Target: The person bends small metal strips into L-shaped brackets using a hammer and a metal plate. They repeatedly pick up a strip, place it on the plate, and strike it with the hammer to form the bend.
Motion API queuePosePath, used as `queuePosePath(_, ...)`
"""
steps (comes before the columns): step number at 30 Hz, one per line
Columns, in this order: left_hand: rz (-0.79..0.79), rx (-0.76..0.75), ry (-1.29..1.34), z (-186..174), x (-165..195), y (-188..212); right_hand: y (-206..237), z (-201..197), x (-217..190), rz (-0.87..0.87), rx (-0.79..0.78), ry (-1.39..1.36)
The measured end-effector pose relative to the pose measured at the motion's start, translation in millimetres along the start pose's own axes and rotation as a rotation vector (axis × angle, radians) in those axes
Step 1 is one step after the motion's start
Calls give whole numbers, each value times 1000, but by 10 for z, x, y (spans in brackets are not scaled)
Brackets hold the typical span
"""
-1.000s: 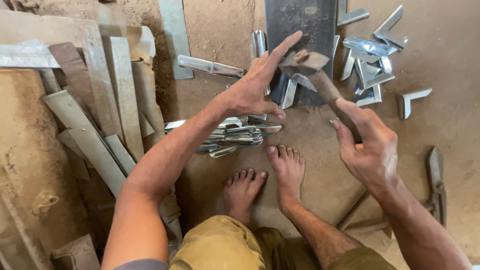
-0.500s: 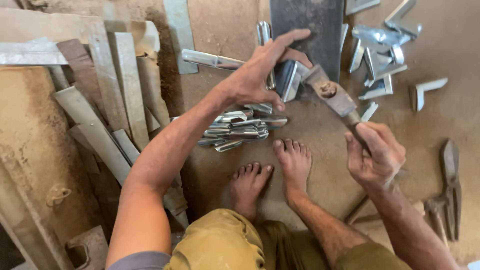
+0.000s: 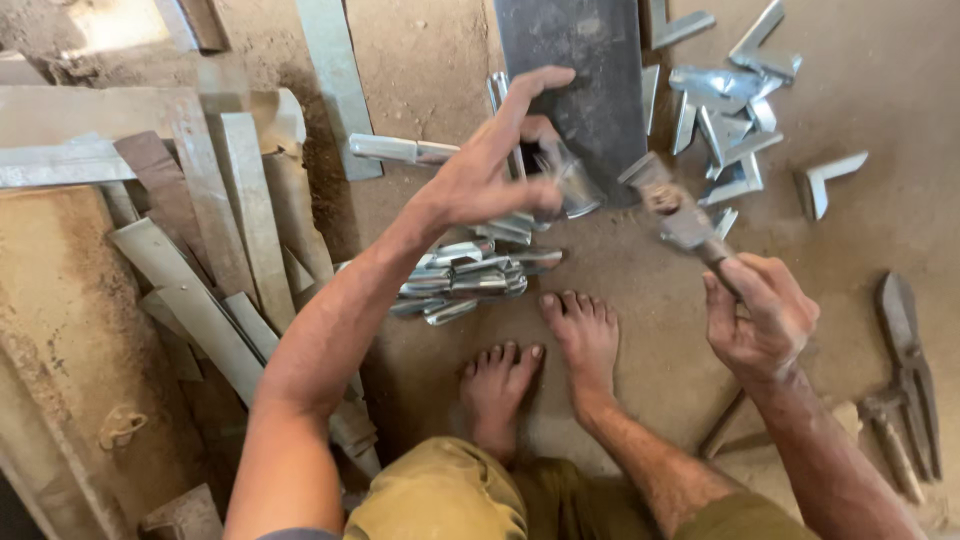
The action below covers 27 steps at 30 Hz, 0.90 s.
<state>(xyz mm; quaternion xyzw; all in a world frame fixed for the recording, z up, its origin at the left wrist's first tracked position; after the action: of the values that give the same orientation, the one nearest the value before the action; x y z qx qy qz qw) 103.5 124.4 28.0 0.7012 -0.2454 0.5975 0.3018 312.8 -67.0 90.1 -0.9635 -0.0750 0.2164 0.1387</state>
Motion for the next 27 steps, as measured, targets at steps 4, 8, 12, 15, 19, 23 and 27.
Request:
queuePosePath(4,-539,36,-538,122,-132,9,103,-107,19,107,23,-115)
queuePosePath(8,199,268,-313,114,304,103,33,-268,-125,-19,30,-79)
queuePosePath(12,339,125,-131,271,-74,241,-233,-131,-157,-223,74,31)
queuePosePath(15,321,83,-3,298,-279,191,-371,235,113,-124,-88,143)
queuePosePath(19,374,-34,222,288,-252,139,-147,14,59,-184,51,-29)
queuePosePath(23,373,-10,83,223,-250,126,6,113,-51,-183,72,-212)
queuePosePath(27,379,-35,157,196,-229,126,-108,450,-46,3,-75,-264)
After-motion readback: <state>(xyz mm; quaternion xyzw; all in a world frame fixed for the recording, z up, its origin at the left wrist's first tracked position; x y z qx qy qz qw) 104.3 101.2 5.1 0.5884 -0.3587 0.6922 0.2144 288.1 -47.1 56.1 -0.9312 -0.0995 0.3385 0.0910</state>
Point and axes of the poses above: each hand's wrist, its own y-axis away from the middle knuckle, its own z-axis out of the palm, x = y × z, the point moved 10 cm from there along -y, towards the middle knuckle, and after that the axes turned 7 degrees about y, right-handed, at the moved point
